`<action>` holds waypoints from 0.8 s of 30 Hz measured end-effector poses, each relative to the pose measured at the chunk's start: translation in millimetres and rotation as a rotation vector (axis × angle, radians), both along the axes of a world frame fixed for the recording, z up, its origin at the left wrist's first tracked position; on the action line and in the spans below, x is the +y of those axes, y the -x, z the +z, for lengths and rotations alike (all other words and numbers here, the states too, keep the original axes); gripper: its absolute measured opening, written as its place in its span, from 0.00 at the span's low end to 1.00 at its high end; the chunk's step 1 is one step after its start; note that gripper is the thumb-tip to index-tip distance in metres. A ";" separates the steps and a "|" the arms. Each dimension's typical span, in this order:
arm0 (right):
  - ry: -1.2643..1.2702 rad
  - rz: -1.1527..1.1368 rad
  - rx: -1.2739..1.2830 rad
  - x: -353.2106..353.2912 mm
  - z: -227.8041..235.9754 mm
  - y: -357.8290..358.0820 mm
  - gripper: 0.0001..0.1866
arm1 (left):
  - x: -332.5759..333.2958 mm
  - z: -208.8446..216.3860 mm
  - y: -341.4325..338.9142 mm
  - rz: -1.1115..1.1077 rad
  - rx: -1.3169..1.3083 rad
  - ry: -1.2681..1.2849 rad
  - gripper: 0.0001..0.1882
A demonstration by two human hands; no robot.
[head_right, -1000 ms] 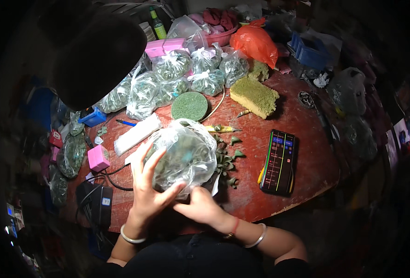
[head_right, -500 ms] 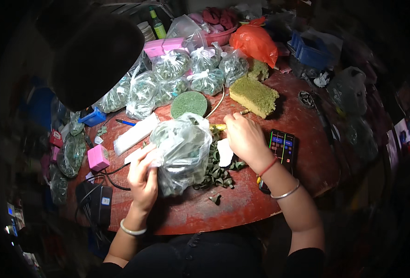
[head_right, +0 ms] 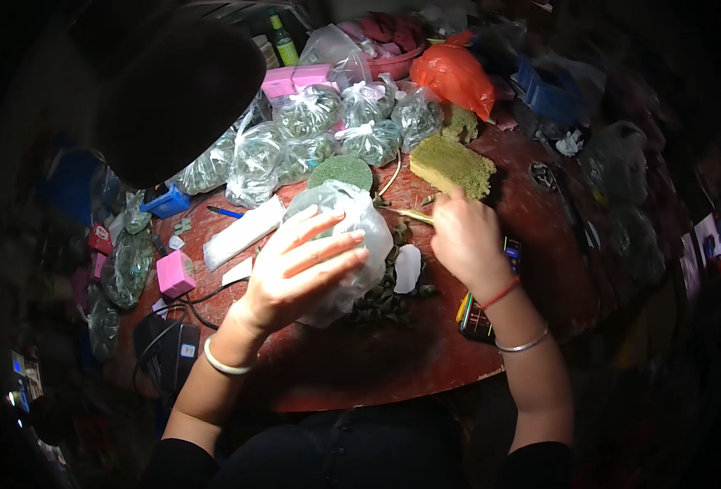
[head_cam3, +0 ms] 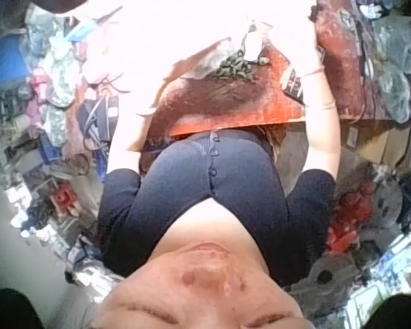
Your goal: Manually assemble small green plastic leaf components using a specialized adhesive tool.
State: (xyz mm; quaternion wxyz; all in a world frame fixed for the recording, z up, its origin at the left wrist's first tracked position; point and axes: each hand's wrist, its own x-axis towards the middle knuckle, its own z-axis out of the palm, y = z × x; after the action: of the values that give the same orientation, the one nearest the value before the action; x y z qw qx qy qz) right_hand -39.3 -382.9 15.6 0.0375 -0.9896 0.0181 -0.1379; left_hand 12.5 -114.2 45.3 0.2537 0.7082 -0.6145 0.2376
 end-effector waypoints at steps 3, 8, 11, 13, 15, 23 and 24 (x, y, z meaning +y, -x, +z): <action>-0.063 -0.041 -0.049 -10.4 4.1 21.8 0.07 | 27.3 -26.4 18.6 0.320 0.111 -0.023 0.33; -0.365 -0.080 -0.098 2.6 14.5 50.6 0.08 | 66.4 -68.3 65.1 0.807 0.523 0.169 0.39; -0.746 -0.006 -0.238 23.8 17.2 65.7 0.09 | 74.0 -71.3 78.0 0.787 0.653 0.224 0.25; -0.889 -0.027 -0.125 45.6 20.9 73.2 0.10 | 75.4 -69.6 75.2 0.738 0.686 0.316 0.21; -1.069 0.066 -0.082 62.1 17.9 78.0 0.15 | 65.8 -66.6 67.0 0.638 0.637 0.493 0.20; -1.005 0.255 -0.237 99.0 21.1 91.9 0.19 | -0.4 -45.1 78.4 0.091 0.646 0.343 0.24; -0.910 0.351 -0.269 100.4 18.6 91.5 0.21 | -4.0 -49.8 83.7 0.017 0.749 0.352 0.25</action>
State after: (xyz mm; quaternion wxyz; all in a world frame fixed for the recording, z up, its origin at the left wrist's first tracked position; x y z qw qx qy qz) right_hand -130.8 -282.6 34.2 0.4896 -0.8346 -0.0954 -0.2338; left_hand -71.1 -118.2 -4.5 0.5751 0.6965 -0.4239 0.0668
